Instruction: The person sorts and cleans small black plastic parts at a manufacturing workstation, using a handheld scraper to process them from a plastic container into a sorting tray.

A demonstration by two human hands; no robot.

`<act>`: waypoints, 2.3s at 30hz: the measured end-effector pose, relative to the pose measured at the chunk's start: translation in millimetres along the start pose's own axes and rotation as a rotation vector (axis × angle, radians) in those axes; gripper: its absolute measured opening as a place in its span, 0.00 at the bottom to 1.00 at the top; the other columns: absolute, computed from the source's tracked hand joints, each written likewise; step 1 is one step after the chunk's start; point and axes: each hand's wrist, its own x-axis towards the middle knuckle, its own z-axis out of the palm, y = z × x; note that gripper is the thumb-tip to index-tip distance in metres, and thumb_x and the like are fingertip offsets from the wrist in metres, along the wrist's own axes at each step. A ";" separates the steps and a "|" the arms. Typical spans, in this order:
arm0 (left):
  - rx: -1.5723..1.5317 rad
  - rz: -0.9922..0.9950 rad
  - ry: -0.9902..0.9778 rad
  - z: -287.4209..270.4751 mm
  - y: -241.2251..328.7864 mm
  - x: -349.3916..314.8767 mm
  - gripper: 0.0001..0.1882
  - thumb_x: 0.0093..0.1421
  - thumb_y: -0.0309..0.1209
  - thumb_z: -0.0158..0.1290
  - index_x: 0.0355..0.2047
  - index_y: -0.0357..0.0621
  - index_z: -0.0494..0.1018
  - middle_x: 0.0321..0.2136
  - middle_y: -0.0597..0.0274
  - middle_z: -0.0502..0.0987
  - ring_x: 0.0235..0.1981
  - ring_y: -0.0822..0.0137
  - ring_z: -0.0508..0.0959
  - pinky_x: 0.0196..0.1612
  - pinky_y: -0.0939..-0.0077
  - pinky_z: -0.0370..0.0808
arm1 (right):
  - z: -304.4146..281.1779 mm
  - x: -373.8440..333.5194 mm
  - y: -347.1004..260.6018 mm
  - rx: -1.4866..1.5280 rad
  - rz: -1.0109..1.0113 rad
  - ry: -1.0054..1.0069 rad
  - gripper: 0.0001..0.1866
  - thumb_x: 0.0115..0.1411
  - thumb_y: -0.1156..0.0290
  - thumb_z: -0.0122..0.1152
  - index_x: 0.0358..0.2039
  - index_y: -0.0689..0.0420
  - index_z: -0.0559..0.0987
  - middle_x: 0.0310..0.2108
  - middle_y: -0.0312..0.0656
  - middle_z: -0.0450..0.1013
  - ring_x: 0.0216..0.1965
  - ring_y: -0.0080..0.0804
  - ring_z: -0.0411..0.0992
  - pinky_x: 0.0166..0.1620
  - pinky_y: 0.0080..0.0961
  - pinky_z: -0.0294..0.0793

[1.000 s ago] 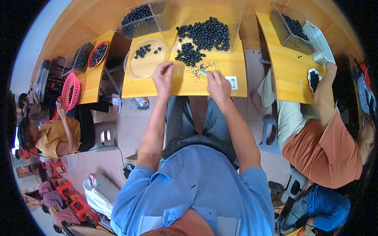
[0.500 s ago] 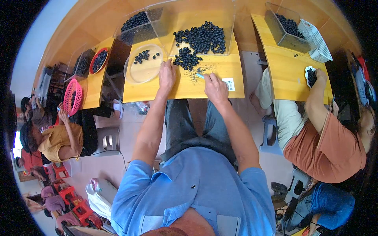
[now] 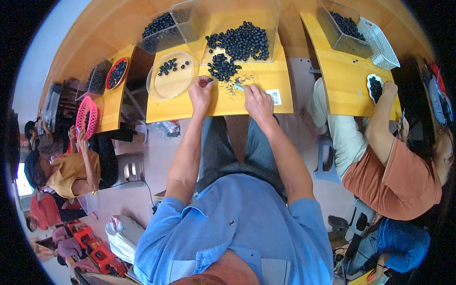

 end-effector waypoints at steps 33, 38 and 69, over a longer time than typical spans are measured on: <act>-0.207 0.203 -0.211 27.8 7.7 -39.9 0.18 0.56 0.18 0.65 0.48 0.37 0.81 0.35 0.57 0.82 0.32 0.68 0.83 0.39 0.73 0.82 | -1.8 -2.1 -1.0 0.024 -0.098 -0.014 0.13 0.59 0.76 0.62 0.44 0.54 0.85 0.31 0.40 0.73 0.33 0.40 0.80 0.35 0.39 0.83; -0.170 0.259 -0.217 25.4 11.1 -40.3 0.19 0.56 0.19 0.65 0.49 0.38 0.81 0.35 0.55 0.82 0.32 0.64 0.83 0.39 0.71 0.82 | -1.7 -1.1 -1.1 0.015 -0.103 -0.020 0.13 0.59 0.76 0.62 0.45 0.54 0.84 0.31 0.40 0.72 0.33 0.40 0.80 0.35 0.39 0.83; -0.222 0.183 -0.234 26.5 10.5 -40.1 0.22 0.58 0.17 0.64 0.54 0.36 0.78 0.35 0.57 0.82 0.35 0.66 0.84 0.42 0.72 0.82 | -0.6 -0.5 -0.2 0.005 -0.118 -0.007 0.14 0.57 0.77 0.63 0.44 0.52 0.84 0.30 0.40 0.72 0.32 0.40 0.80 0.34 0.38 0.82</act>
